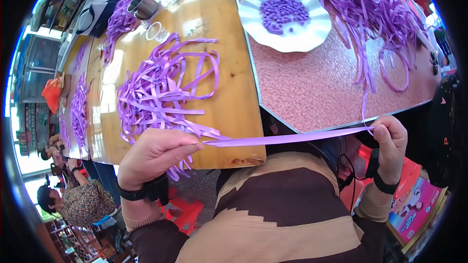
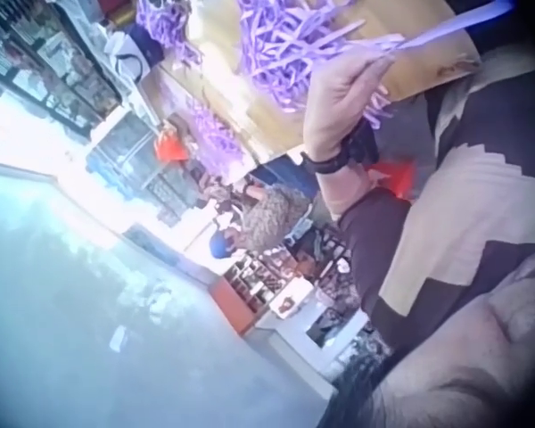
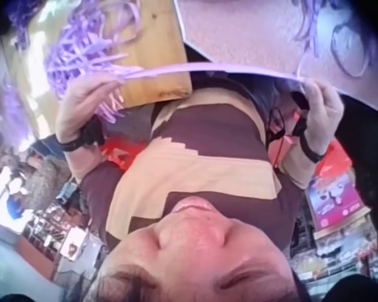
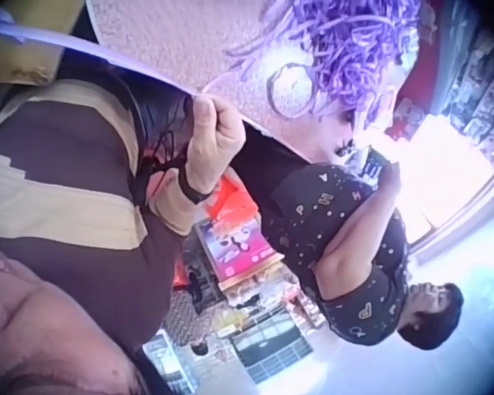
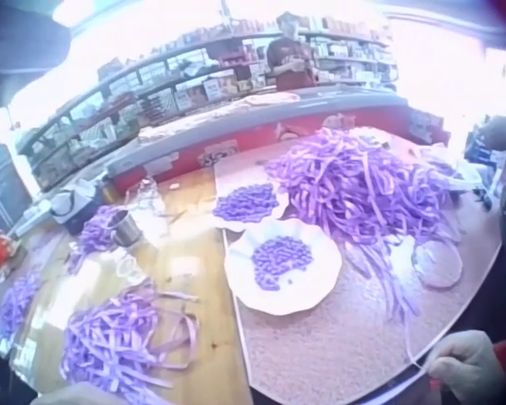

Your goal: The person picks up purple beads from a plate and threads them onto a needle before sliding them onto a purple ribbon.

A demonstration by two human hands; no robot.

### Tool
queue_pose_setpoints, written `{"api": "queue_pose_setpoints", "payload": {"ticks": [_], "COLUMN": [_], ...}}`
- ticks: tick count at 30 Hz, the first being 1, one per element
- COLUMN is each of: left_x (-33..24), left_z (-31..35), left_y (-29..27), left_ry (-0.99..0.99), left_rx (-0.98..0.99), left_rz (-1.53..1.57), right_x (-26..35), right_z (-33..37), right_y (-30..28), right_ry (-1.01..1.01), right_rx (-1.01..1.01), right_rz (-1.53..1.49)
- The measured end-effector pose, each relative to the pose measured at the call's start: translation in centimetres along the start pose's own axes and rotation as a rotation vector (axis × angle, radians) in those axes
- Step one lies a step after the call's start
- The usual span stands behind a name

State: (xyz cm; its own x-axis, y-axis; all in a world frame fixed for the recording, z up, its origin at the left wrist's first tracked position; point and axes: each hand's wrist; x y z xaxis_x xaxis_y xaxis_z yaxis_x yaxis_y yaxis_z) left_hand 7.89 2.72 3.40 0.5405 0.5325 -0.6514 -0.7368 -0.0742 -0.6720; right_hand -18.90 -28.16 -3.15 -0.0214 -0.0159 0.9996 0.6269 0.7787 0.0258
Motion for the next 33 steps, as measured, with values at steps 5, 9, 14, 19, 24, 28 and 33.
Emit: {"api": "queue_pose_setpoints", "payload": {"ticks": [5,9,14,19,24,28,33], "left_x": [-0.4,-0.6,-0.8,-0.4,-2.5,-3.6,-6.3], "left_z": [0.1,-0.2,-0.7,-1.0,-1.7,-4.0,-7.4], "left_y": [0.6,1.9,2.1,1.7,3.1,5.7,8.1], "left_ry": [0.068,0.137,0.307,0.348,0.09,0.271,0.346], "left_rx": [-0.094,-0.27,-0.223,0.016,-0.196,-0.208,0.032], "left_rz": [-0.096,-0.15,0.024,0.281,0.315,0.401,0.575], "right_x": [0.2,1.5,0.0,-1.2,0.2,2.1,3.0], "right_z": [0.4,0.6,-1.0,-2.6,-1.2,-0.3,1.1], "right_y": [-0.1,2.0,4.7,3.9,5.7,8.8,10.3], "right_ry": [-0.06,-0.097,0.008,0.027,0.077,0.01,-0.348], "right_rx": [-0.03,0.034,0.063,-0.155,0.039,0.454,0.666], "right_rz": [-0.127,-0.078,0.184,0.17,0.213,0.137,-0.089]}}
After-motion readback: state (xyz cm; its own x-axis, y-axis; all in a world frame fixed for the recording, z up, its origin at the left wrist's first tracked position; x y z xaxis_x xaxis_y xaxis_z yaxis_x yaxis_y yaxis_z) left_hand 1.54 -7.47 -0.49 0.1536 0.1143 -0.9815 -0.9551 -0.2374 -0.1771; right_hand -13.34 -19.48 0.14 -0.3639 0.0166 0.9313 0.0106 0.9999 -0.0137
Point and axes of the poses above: each hand's wrist, its own z-axis away from the middle knuckle, its own y-axis out of the palm, x = y × z, and after that the axes turned 15 degrees about -z, right-handed
